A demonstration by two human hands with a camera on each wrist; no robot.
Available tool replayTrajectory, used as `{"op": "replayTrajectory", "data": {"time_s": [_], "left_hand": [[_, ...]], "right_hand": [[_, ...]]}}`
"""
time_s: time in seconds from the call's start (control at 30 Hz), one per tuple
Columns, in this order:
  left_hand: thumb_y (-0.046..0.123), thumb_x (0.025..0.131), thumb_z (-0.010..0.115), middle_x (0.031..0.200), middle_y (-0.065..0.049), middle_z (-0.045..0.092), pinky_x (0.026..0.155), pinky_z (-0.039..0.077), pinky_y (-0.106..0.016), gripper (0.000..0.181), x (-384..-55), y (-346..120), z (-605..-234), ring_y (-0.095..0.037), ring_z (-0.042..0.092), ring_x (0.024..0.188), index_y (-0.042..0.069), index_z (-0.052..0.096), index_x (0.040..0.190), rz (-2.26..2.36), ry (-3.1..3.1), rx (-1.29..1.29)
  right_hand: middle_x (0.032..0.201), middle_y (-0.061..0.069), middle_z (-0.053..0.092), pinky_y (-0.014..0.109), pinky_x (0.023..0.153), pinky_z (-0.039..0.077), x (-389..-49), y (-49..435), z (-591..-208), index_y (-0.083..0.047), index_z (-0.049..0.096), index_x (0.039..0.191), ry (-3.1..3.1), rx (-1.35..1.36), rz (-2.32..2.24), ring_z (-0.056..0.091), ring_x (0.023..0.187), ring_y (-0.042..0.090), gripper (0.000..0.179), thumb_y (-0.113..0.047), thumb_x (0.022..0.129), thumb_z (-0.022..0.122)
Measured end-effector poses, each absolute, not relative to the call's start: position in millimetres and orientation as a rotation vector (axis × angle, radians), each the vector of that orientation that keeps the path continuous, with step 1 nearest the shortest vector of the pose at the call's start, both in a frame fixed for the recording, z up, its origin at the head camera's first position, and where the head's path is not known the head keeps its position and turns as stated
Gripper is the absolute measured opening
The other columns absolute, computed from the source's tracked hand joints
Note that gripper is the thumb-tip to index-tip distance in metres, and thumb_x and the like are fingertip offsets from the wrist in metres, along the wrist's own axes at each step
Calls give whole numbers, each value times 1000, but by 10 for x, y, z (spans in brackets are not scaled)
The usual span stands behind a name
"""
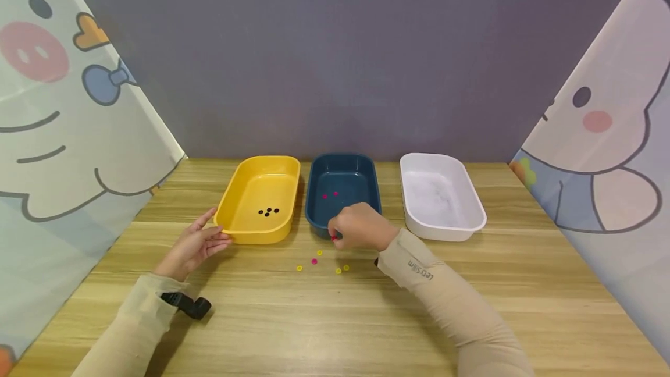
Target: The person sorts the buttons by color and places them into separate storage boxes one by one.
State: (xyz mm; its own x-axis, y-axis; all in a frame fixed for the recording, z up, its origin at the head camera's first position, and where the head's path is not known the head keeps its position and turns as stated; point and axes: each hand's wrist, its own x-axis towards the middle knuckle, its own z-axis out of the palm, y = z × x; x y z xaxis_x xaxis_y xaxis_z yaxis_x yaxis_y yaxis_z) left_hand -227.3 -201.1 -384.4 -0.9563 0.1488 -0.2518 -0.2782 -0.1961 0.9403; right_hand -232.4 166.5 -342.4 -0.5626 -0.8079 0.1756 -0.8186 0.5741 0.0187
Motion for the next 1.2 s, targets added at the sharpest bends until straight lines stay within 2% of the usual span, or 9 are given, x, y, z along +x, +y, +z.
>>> {"op": "replayTrajectory", "data": {"time_s": [0.27, 0.53, 0.87, 1.2], "left_hand": [[-1, 102, 37, 73, -3, 68, 74, 59, -26, 69, -2258, -2006, -3871, -12, 69, 68, 16, -3, 155, 2244, 1775, -117], [-2, 101, 38, 73, -3, 68, 75, 59, -28, 70, -2237, -2061, -3877, -13, 69, 69, 15, -4, 155, 2245, 1795, -113], [-2, 101, 40, 72, -3, 68, 73, 59, -26, 72, -2246, -2039, -3840, -12, 69, 68, 15, -4, 155, 2244, 1787, -109], [-4, 100, 39, 72, -4, 68, 72, 59, -25, 72, -2273, -2025, -3867, -12, 69, 67, 14, -4, 155, 2251, 1772, -99]], "right_hand": [[48, -10, 48, 17, 38, 33, -2437, 1739, -3377, -16, 71, 77, -2516, 1354, 108, 32, 44, 1, 4, -17, 75, 74], [49, -9, 49, 17, 37, 25, -2624, 1704, -3337, -16, 72, 82, -2512, 1315, 106, 25, 43, 0, 6, -19, 79, 74], [49, -7, 51, 19, 38, 28, -2777, 1601, -3206, -16, 72, 81, -2487, 1291, 116, 27, 43, 2, 4, -17, 77, 73], [45, -8, 41, 20, 39, 28, -2896, 1607, -3073, -13, 73, 86, -2591, 1245, 100, 26, 43, 4, 8, -18, 80, 72]]}}
